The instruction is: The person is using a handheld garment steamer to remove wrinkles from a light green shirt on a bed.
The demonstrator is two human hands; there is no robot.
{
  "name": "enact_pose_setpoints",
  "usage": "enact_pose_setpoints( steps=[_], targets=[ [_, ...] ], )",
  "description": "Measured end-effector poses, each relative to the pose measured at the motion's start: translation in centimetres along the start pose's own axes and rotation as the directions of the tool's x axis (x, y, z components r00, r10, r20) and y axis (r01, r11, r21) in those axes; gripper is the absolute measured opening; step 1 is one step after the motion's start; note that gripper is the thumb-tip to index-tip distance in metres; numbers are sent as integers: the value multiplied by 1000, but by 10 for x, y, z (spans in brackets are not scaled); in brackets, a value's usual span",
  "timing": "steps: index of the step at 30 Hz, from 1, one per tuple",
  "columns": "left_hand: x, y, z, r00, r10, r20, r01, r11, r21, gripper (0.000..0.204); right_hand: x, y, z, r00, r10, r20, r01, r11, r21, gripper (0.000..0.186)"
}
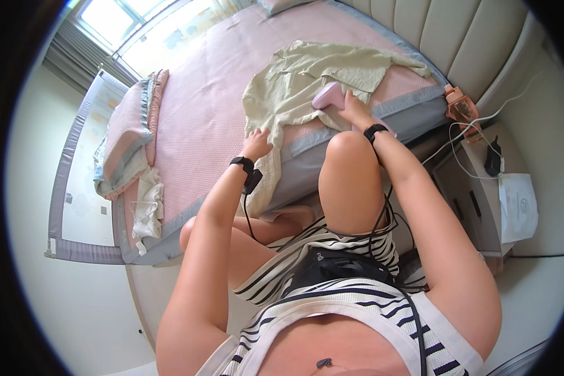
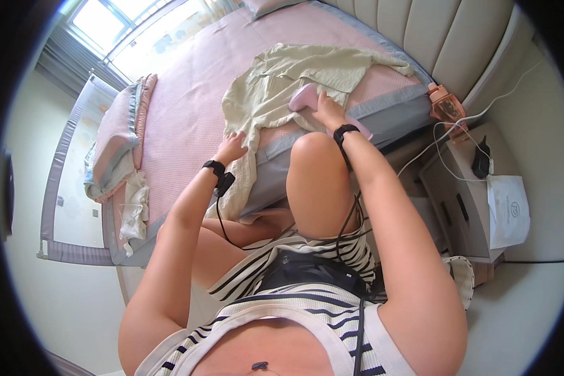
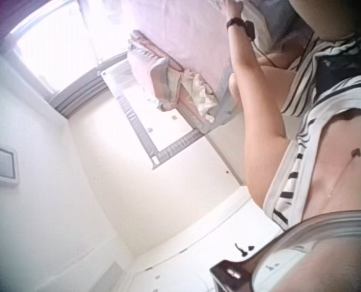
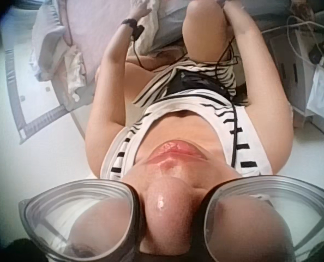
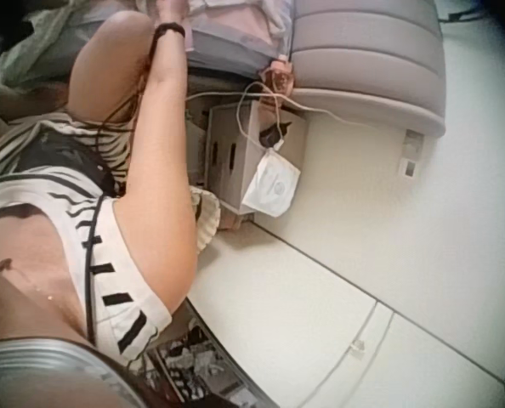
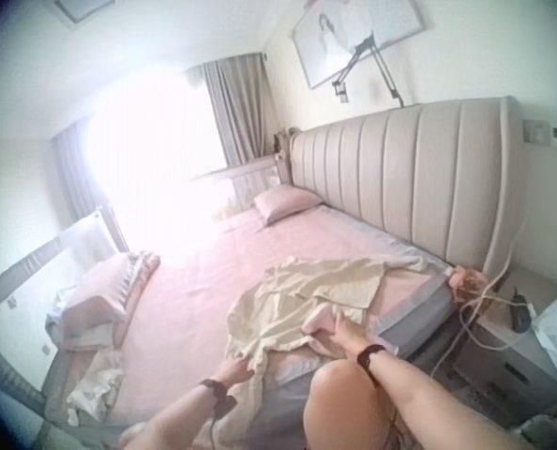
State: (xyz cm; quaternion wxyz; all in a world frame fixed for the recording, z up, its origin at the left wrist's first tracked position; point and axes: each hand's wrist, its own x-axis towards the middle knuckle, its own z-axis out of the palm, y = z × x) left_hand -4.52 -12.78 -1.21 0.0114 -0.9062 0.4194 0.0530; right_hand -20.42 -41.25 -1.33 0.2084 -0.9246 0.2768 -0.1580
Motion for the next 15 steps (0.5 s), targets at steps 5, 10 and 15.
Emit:
enact_pose_setpoints(
  steps=[5, 10, 15],
  targets=[
    [22, 7, -3, 976, 209, -66, -218, 955, -199, 48, 22, 33, -20, 991, -65, -115, 82, 986, 145, 49],
    [74, 1, 5, 912, 385, -138, -409, 874, -262, 46, 44, 38, -52, 990, 6, -138, 66, 857, 511, 49],
    [132, 76, -1, 853, 514, -95, -520, 852, -59, 53, 69, 54, -85, 920, 17, -392, 130, 930, 343, 50]
  ],
)
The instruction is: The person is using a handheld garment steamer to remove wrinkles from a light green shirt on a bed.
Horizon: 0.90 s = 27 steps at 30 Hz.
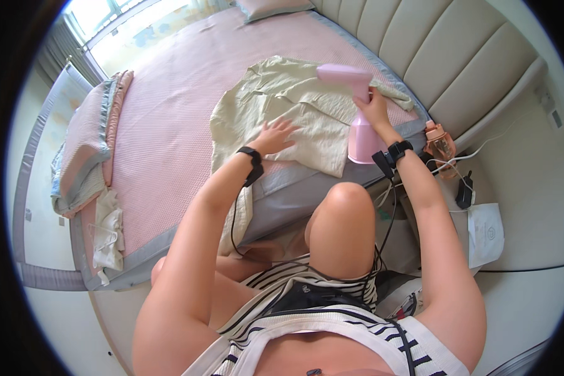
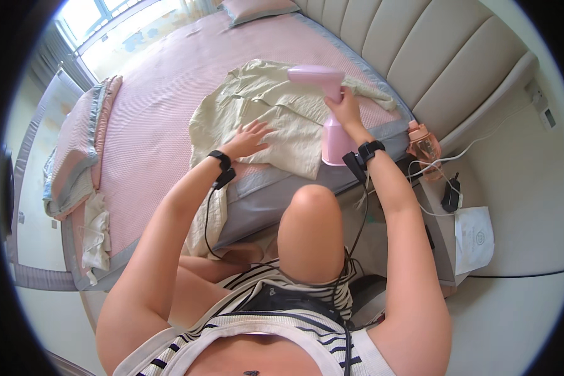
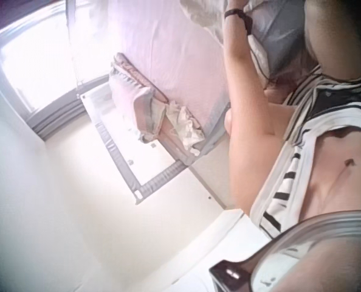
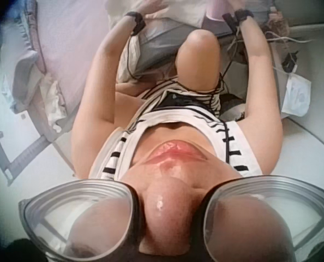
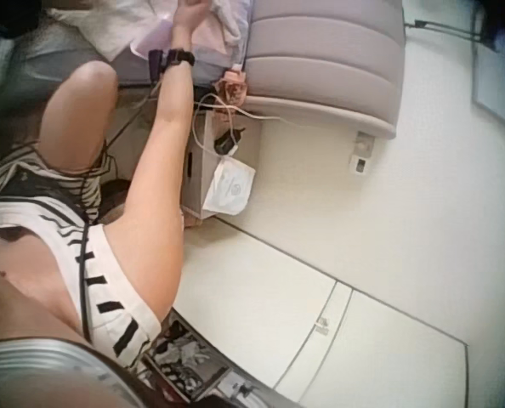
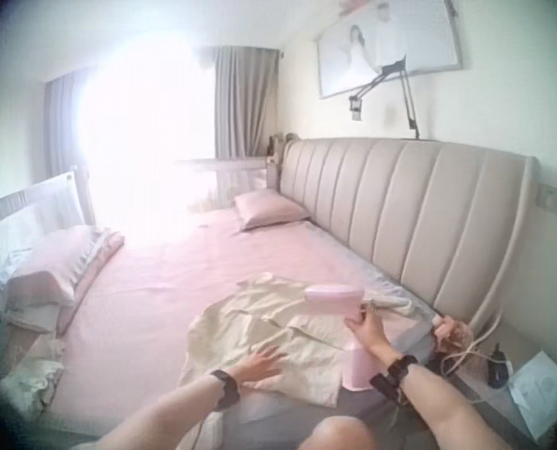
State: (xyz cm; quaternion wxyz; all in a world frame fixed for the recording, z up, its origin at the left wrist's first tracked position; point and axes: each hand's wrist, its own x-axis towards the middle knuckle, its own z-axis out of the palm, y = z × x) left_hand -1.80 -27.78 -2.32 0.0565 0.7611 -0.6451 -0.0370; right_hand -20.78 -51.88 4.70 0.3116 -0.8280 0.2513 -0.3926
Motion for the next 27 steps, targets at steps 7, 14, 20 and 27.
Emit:
enact_pose_setpoints(
  steps=[7, 14, 20, 27],
  targets=[
    [104, 55, 7, 986, 151, 66, -154, 987, 40, 71, -13, 41, -75, 963, 93, -252, -78, 995, 66, 51],
    [186, 54, 25, 964, -253, 82, 258, 964, -60, 73, -133, 13, -166, 868, 340, -361, -268, 934, 235, 48],
    [235, -101, 31, 802, -596, -46, 589, 801, -111, 80, -234, -17, -197, 739, 529, -417, -456, 848, 269, 48],
    [111, -284, -9, 805, -484, -342, 154, 728, -668, 27, -247, -32, -199, 782, 490, -386, -437, 872, 221, 42]
  ],
)
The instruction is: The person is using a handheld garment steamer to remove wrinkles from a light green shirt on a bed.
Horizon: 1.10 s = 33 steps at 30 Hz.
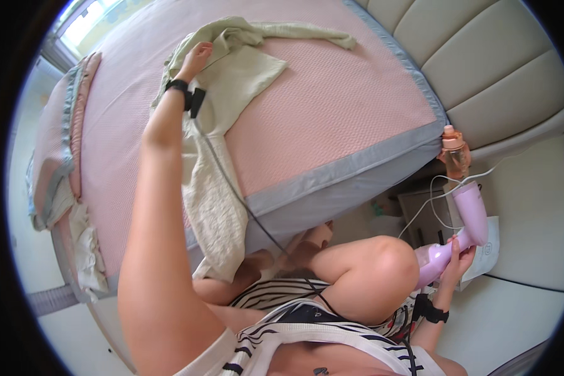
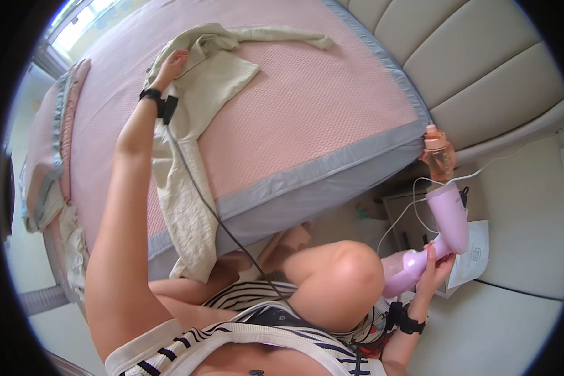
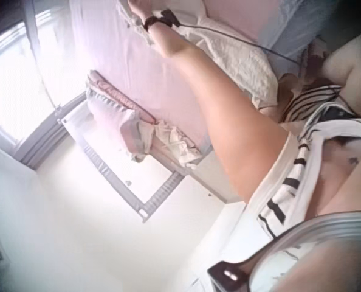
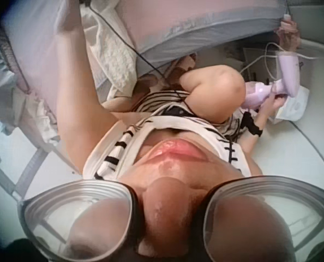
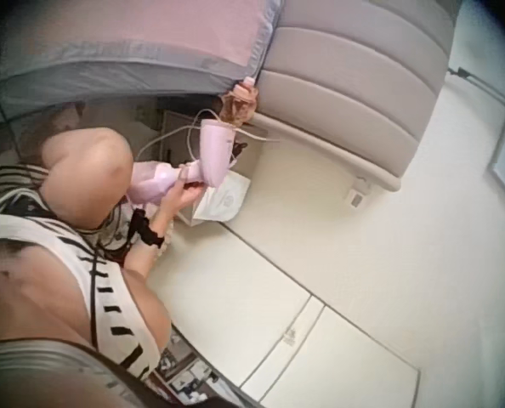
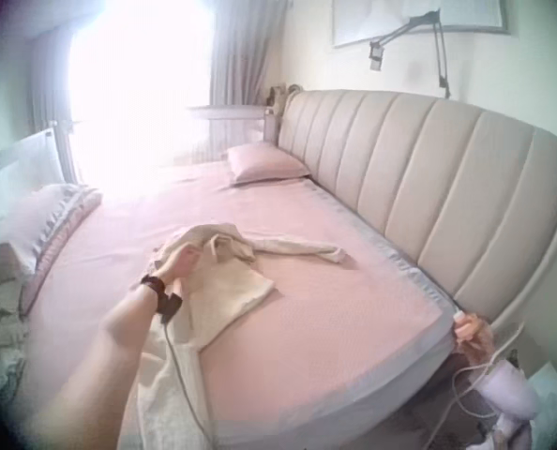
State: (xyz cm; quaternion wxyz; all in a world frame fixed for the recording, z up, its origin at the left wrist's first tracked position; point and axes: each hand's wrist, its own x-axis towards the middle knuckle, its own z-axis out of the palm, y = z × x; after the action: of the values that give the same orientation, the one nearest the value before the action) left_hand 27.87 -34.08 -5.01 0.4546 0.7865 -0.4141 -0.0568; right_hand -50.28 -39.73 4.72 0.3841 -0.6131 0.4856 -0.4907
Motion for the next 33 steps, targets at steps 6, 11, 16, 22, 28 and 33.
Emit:
enact_pose_setpoints(
  steps=[6, 11, 16, 22, 28, 33],
  targets=[
    [-172, 98, -51, 762, 58, 645, -487, 707, 513, 54, 11, -12, 37, 990, -71, 122, 57, 991, 120, 40],
    [-216, 105, -26, 688, -284, 668, -385, 637, 667, 65, 37, -44, 101, 917, -252, 309, 178, 952, 249, 40],
    [-167, 89, -1, 810, -350, 471, -112, 696, 709, 67, 62, -62, 192, 808, -494, 321, 402, 860, 313, 43],
    [-111, 51, 3, 869, -270, 415, -93, 734, 673, 68, 86, -53, 297, 735, -504, 454, 535, 842, 69, 48],
    [-120, -11, -60, 929, 1, 371, -245, 753, 611, 59, 92, -23, 328, 760, -464, 455, 510, 860, 24, 42],
    [-180, 26, -88, 841, 372, 392, -540, 597, 593, 58, 100, -10, 314, 802, -465, 375, 476, 877, 67, 42]
  ],
)
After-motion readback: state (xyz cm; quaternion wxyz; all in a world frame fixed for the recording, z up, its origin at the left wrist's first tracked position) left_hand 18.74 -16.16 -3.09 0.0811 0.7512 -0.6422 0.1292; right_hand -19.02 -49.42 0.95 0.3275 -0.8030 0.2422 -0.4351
